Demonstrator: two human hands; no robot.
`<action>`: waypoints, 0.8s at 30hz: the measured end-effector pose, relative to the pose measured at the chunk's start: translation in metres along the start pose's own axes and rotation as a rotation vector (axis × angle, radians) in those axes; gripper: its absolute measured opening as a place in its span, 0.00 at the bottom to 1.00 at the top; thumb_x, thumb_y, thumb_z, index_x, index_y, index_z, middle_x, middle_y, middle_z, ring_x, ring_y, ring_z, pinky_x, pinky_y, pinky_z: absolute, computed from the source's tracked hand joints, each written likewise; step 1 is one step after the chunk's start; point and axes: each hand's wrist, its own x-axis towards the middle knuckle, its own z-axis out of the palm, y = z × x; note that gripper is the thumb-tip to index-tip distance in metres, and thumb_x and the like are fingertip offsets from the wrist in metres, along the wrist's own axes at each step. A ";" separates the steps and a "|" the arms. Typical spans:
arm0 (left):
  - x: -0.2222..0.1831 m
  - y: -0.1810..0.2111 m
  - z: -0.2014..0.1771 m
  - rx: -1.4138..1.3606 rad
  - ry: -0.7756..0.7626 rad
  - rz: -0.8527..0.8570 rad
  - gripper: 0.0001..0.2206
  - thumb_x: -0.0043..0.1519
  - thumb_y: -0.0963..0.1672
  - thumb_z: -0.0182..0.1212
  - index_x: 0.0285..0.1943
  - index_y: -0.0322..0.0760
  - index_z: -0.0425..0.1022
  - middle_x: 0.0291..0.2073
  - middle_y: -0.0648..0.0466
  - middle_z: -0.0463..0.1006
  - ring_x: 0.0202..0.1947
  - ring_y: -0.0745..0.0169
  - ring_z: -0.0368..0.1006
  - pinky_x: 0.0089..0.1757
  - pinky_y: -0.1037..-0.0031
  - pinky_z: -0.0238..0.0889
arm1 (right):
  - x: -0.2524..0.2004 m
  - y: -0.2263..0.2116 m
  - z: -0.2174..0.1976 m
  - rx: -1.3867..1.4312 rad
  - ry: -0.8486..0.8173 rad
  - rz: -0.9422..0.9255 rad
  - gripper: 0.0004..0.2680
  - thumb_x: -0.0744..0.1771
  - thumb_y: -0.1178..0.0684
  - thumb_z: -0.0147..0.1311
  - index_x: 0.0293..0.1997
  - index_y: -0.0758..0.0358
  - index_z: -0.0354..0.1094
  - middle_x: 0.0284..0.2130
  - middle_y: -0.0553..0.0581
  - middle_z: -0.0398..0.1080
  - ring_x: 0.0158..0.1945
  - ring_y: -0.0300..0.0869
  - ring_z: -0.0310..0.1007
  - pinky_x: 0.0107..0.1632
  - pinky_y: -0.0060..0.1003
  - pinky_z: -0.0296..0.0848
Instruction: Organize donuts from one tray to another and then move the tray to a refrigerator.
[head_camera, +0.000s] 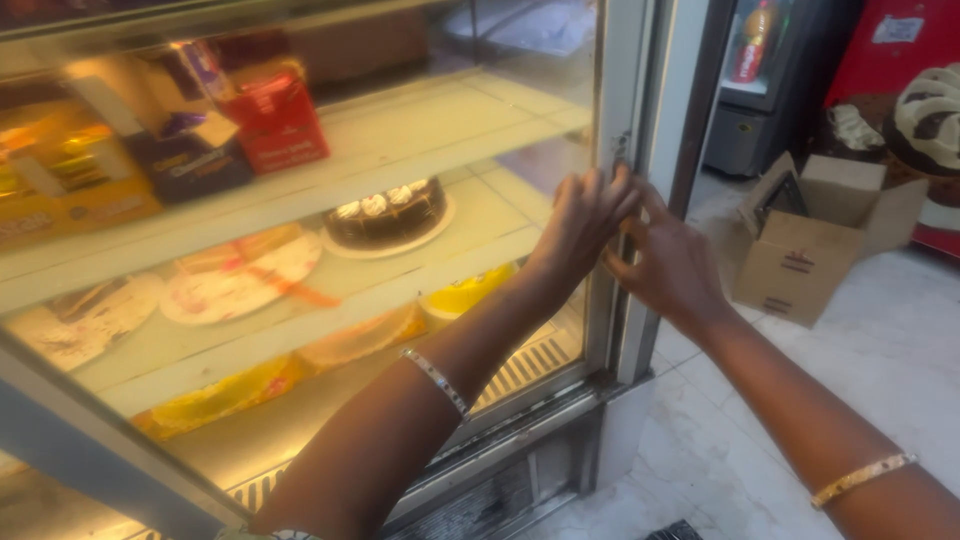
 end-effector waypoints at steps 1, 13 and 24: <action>0.004 0.006 0.004 -0.026 0.049 -0.033 0.37 0.58 0.55 0.65 0.76 0.42 0.57 0.66 0.48 0.57 0.48 0.58 0.62 0.40 0.72 0.60 | 0.001 0.003 0.002 -0.017 -0.034 0.011 0.12 0.62 0.48 0.66 0.38 0.67 0.76 0.67 0.55 0.61 0.28 0.43 0.77 0.33 0.36 0.77; 0.016 0.033 0.030 -0.089 0.135 -0.093 0.36 0.58 0.58 0.61 0.71 0.40 0.59 0.60 0.49 0.63 0.41 0.66 0.63 0.33 0.78 0.60 | 0.006 0.029 0.018 -0.022 -0.178 -0.099 0.16 0.61 0.45 0.68 0.47 0.63 0.75 0.49 0.56 0.74 0.17 0.43 0.71 0.20 0.33 0.71; -0.011 0.027 0.031 -0.179 0.168 -0.180 0.31 0.65 0.62 0.53 0.63 0.37 0.60 0.55 0.47 0.66 0.49 0.57 0.64 0.46 0.69 0.58 | -0.002 0.008 0.025 0.095 -0.155 -0.093 0.21 0.58 0.45 0.71 0.49 0.66 0.71 0.34 0.57 0.76 0.31 0.42 0.78 0.33 0.34 0.79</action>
